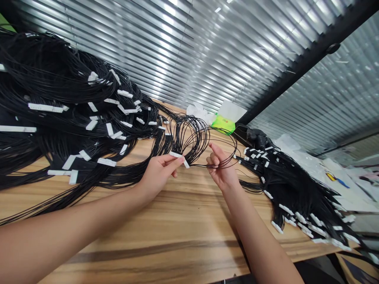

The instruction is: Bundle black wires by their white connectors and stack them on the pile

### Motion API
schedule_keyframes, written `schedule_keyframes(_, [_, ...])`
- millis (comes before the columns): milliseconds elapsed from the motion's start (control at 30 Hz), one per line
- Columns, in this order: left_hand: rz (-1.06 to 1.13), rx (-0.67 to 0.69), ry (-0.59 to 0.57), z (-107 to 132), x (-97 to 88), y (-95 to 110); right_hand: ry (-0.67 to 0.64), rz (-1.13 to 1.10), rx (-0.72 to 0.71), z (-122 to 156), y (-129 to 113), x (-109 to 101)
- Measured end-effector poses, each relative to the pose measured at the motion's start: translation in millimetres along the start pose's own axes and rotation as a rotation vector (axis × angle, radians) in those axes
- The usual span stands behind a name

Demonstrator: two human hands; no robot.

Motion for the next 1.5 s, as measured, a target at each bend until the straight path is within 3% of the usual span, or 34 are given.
schedule_keyframes(233, [-0.006,-0.004,0.011,0.7,-0.3,-1.6,0.058,0.395,-0.224,-0.4,-6.5,-12.0])
schedule_keyframes(433, [0.005,0.003,0.003,0.8,-1.3,-1.8,-0.038,0.589,-0.153,-0.7,-6.0,-4.2])
schedule_keyframes(700, [0.032,-0.006,-0.004,0.6,-0.1,-1.5,-0.139,0.689,-0.097,1.2,-5.1,1.7])
schedule_keyframes(900, [0.056,-0.011,0.004,1.1,0.2,-0.7,-0.117,0.5,-0.063,1.6,-0.5,3.4])
schedule_keyframes(1233, [0.024,0.004,-0.017,0.3,0.7,-0.7,-0.112,-0.202,-0.224,5.5,-27.8,-0.4])
schedule_keyframes(1500, [0.012,-0.001,-0.003,0.8,-0.4,-0.5,-0.072,-0.372,-0.21,4.7,-25.4,-5.7])
Point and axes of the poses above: each hand's wrist, its own z-axis away from the middle knuckle, its own x-axis out of the palm, y = z × x, the point moved 6 cm from there along -z, towards the middle knuckle, and after that the axes turned 6 degrees about z, right-handed, at the moved point
